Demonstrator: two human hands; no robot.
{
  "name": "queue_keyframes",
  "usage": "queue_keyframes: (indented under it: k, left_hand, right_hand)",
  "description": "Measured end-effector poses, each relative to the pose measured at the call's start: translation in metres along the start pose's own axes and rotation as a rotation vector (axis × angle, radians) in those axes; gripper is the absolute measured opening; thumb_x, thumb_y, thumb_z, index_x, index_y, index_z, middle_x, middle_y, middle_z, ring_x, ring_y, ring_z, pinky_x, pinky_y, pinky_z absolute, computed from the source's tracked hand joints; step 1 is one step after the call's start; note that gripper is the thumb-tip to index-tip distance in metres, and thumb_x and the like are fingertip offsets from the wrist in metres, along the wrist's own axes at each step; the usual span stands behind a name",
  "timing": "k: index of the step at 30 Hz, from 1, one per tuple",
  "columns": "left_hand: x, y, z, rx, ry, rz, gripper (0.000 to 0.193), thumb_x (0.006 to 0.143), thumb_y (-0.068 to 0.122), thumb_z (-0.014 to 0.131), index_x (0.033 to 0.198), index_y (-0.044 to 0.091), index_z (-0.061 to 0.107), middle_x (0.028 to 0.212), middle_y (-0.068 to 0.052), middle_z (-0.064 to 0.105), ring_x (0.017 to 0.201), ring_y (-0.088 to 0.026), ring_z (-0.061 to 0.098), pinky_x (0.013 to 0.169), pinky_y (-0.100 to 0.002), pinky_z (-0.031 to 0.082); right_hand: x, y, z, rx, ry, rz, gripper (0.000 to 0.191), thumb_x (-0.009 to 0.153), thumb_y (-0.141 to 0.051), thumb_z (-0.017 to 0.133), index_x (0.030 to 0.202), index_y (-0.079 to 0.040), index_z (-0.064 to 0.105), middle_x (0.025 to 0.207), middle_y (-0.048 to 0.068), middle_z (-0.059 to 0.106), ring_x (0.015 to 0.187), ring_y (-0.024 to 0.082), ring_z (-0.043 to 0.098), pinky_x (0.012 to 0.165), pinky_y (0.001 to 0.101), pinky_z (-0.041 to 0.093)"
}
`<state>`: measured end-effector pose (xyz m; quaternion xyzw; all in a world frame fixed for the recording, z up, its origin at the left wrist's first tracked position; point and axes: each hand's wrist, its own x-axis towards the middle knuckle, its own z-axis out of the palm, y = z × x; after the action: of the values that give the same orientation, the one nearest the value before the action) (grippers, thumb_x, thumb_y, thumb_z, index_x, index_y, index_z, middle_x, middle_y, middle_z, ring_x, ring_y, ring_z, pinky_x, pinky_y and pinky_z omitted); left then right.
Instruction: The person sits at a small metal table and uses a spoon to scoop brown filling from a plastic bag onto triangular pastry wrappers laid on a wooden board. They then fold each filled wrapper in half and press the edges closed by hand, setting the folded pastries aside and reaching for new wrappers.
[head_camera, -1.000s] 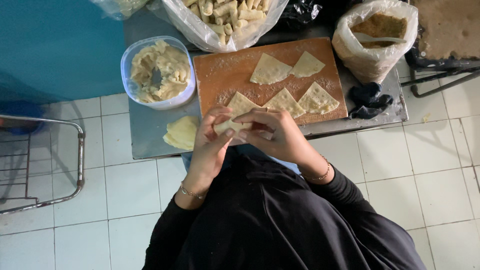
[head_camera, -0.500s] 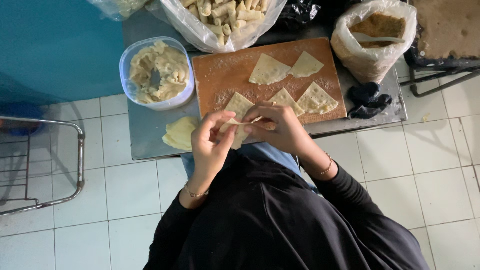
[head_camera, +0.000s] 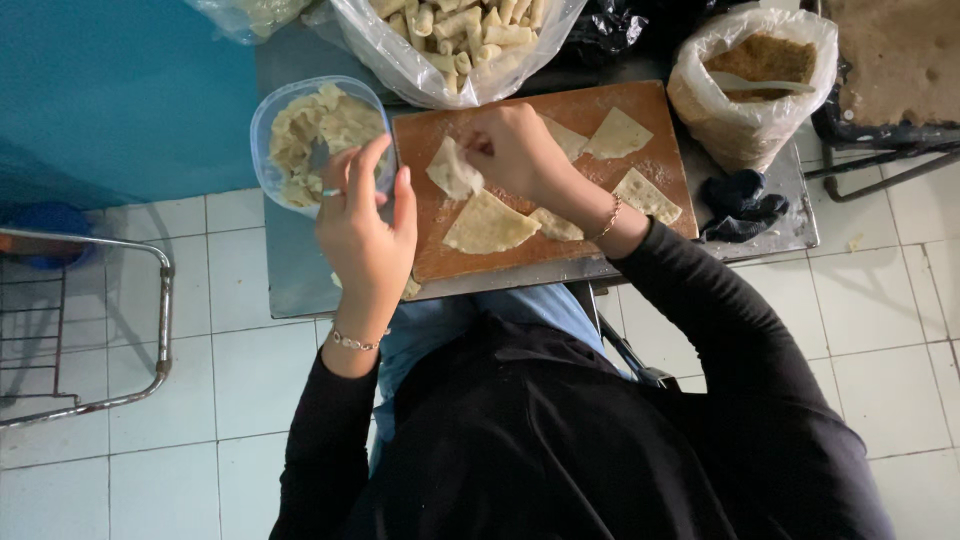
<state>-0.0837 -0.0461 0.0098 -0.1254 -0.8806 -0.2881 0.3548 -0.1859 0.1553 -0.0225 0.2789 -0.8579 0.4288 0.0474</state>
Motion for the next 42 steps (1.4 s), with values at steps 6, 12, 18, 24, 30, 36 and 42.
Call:
queue_keyframes:
  k: [6, 12, 18, 24, 30, 36, 42]
  left_hand:
    - [-0.025, -0.008, -0.016, -0.011, 0.066, -0.013, 0.029, 0.101, 0.002, 0.074, 0.128, 0.009, 0.066, 0.122, -0.011, 0.063, 0.092, -0.024, 0.066, 0.069, -0.031, 0.053]
    - [-0.041, -0.018, -0.02, -0.011, 0.055, -0.025, 0.027, 0.098, -0.001, 0.075, 0.123, 0.008, 0.069, 0.12, -0.01, 0.062, 0.086, -0.022, 0.063, 0.066, -0.032, 0.049]
    - [-0.057, -0.026, -0.021, -0.005, 0.049, -0.046, 0.025, 0.097, -0.001, 0.075, 0.12, 0.008, 0.07, 0.117, -0.01, 0.061, 0.079, -0.021, 0.06, 0.066, -0.032, 0.047]
    - [-0.069, -0.031, -0.029, -0.008, 0.022, -0.065, 0.022, 0.095, -0.003, 0.075, 0.115, 0.007, 0.072, 0.114, -0.012, 0.062, 0.069, -0.019, 0.055, 0.063, -0.033, 0.045]
    - [-0.079, -0.034, -0.04, 0.135, -0.112, -0.072, 0.021, 0.095, 0.007, 0.077, 0.115, 0.009, 0.071, 0.106, -0.009, 0.063, 0.094, -0.028, 0.062, 0.081, -0.042, 0.049]
    - [-0.087, -0.04, -0.049, 0.077, -0.335, -0.079, 0.058, 0.086, 0.031, 0.083, 0.133, 0.006, 0.063, 0.13, -0.017, 0.058, 0.122, -0.039, 0.052, 0.098, -0.051, 0.043]
    - [-0.092, -0.045, -0.048, 0.073, -0.484, -0.018, 0.069, 0.074, 0.036, 0.086, 0.137, 0.017, 0.064, 0.143, -0.016, 0.051, 0.128, -0.039, 0.05, 0.101, -0.053, 0.042]
  right_hand:
    - [-0.015, 0.016, 0.008, -0.13, 0.126, 0.008, 0.008, 0.088, -0.01, 0.074, 0.092, -0.004, 0.071, 0.08, 0.013, 0.074, 0.071, 0.03, 0.073, 0.064, 0.0375, 0.057]
    - [-0.019, 0.004, 0.001, -0.29, 0.139, 0.048, 0.012, 0.091, -0.014, 0.073, 0.096, -0.005, 0.066, 0.087, 0.013, 0.071, 0.074, 0.035, 0.07, 0.064, 0.0438, 0.055]
    - [-0.025, -0.009, 0.0, -0.564, 0.204, -0.06, 0.021, 0.087, -0.022, 0.075, 0.102, -0.009, 0.069, 0.102, 0.01, 0.068, 0.093, 0.031, 0.069, 0.076, 0.0449, 0.054]
    - [-0.025, -0.006, 0.008, -0.565, 0.176, -0.156, 0.015, 0.088, -0.012, 0.07, 0.103, -0.01, 0.07, 0.107, 0.009, 0.066, 0.104, 0.03, 0.065, 0.085, 0.0424, 0.055]
    - [-0.02, -0.005, 0.007, -0.362, -0.023, -0.218, 0.018, 0.088, -0.006, 0.064, 0.104, -0.009, 0.072, 0.103, 0.012, 0.065, 0.098, 0.034, 0.065, 0.081, 0.0449, 0.054]
    - [-0.02, -0.011, -0.004, -0.331, -0.08, -0.28, 0.043, 0.089, -0.003, 0.063, 0.128, -0.016, 0.072, 0.1, 0.014, 0.065, 0.085, 0.035, 0.067, 0.071, 0.0447, 0.054]
    - [-0.019, -0.01, -0.009, -0.408, -0.053, -0.367, 0.046, 0.088, -0.005, 0.064, 0.133, -0.011, 0.066, 0.1, 0.012, 0.07, 0.091, 0.033, 0.069, 0.08, 0.0449, 0.053]
